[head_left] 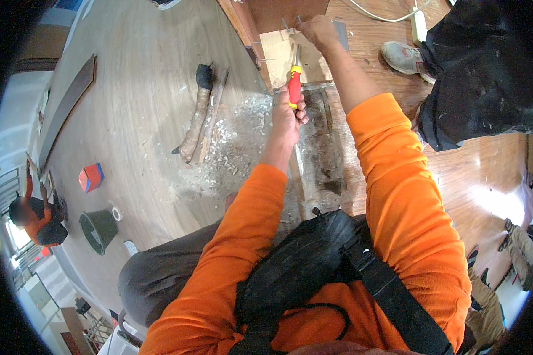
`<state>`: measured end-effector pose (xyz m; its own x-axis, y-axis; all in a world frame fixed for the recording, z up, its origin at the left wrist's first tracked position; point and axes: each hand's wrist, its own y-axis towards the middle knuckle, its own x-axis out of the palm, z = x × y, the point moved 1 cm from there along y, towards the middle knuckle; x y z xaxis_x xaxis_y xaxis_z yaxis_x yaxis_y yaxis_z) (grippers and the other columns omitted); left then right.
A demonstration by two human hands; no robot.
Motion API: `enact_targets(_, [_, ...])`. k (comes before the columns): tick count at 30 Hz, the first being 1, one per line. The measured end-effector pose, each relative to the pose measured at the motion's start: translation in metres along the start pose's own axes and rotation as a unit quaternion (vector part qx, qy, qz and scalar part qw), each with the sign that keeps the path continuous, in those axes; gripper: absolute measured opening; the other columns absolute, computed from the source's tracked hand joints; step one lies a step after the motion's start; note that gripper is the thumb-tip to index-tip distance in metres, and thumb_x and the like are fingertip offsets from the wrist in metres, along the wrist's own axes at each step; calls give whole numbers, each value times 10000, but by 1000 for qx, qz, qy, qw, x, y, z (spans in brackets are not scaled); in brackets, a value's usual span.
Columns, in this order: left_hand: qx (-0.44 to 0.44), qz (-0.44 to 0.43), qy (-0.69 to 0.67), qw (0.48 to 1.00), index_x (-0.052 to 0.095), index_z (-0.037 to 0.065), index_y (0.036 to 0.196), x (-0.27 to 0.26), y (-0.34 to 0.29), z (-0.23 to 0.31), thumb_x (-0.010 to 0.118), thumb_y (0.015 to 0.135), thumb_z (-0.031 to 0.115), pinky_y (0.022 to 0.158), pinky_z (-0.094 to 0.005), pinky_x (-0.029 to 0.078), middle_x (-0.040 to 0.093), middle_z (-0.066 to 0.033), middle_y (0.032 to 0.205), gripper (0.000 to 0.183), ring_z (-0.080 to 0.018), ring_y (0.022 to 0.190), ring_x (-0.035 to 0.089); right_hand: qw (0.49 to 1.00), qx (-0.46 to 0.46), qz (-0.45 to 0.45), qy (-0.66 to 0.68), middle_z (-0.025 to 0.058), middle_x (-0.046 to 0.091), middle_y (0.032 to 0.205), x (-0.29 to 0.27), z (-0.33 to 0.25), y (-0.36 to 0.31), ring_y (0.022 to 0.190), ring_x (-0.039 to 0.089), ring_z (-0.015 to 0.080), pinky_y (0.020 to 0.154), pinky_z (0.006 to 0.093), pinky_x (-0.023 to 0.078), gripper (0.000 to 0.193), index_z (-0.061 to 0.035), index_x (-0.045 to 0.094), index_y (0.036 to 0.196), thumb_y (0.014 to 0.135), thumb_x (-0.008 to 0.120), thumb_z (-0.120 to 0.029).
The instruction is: The person uses a screwdriver to fasten screws into a wooden cabinet frame. They are seated on the floor in a room with other workers and construction materials visible in the background.
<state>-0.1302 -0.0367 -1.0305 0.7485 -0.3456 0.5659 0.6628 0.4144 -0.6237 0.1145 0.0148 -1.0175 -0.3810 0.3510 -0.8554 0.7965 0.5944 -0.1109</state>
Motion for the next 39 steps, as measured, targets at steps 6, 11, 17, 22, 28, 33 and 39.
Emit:
enact_targets(6, [2, 10, -2, 1000, 526, 63, 927, -7, 0, 3, 414, 950, 536, 510, -265, 340, 444, 32, 637, 486, -86, 526, 384, 855, 144, -242, 436, 7, 692, 870, -13, 5, -13, 696, 613, 84, 613, 262, 523, 302, -104, 691, 986, 946, 404, -188])
enact_targets(11, [0, -18, 25, 1000, 529, 72, 912, 6, 4, -4, 421, 942, 549, 508, -265, 342, 443, 34, 627, 490, -82, 517, 381, 990, -109, -56, -66, 31, 692, 868, -2, 29, 34, 688, 626, 157, 650, 295, 533, 304, -106, 715, 899, 921, 461, -273])
enact_targets(17, [5, -1, 29, 1000, 535, 81, 899, -7, 2, 3, 434, 935, 556, 507, -263, 346, 455, 36, 626, 487, -79, 507, 382, 986, 79, -109, 102, -14, 664, 864, -12, -13, -2, 743, 575, 143, 701, 333, 517, 282, -147, 704, 950, 894, 560, -383])
enact_targets(22, [-1, 3, 27, 1000, 533, 85, 899, -4, 5, 0, 437, 934, 554, 505, -259, 341, 453, 37, 625, 480, -76, 502, 378, 837, 132, -274, 456, -32, 651, 839, -10, 22, 1, 713, 546, 78, 602, 280, 487, 236, -152, 700, 919, 921, 540, -326])
enact_targets(28, [18, 5, 31, 999, 528, 82, 897, -1, 4, 3, 457, 927, 553, 502, -260, 333, 445, 30, 624, 477, -78, 501, 377, 995, -52, -22, -84, 133, 688, 904, -6, -14, 8, 813, 663, 299, 697, 420, 520, 434, -63, 700, 927, 827, 570, -466])
enact_targets(33, [15, 5, 26, 1000, 530, 73, 906, 0, 7, 1, 451, 929, 551, 502, -261, 327, 443, 24, 638, 484, -81, 509, 373, 975, -179, -66, -112, 131, 685, 914, -11, 3, 14, 851, 660, 303, 712, 430, 513, 547, -66, 683, 987, 822, 560, -573])
enact_targets(39, [20, 36, -13, 999, 532, 68, 919, 0, 5, 1, 439, 936, 542, 510, -273, 335, 443, 24, 646, 483, -87, 519, 370, 817, 170, -317, 451, -65, 629, 798, 9, -3, -24, 664, 520, 59, 650, 271, 462, 316, -148, 697, 1019, 932, 540, -407])
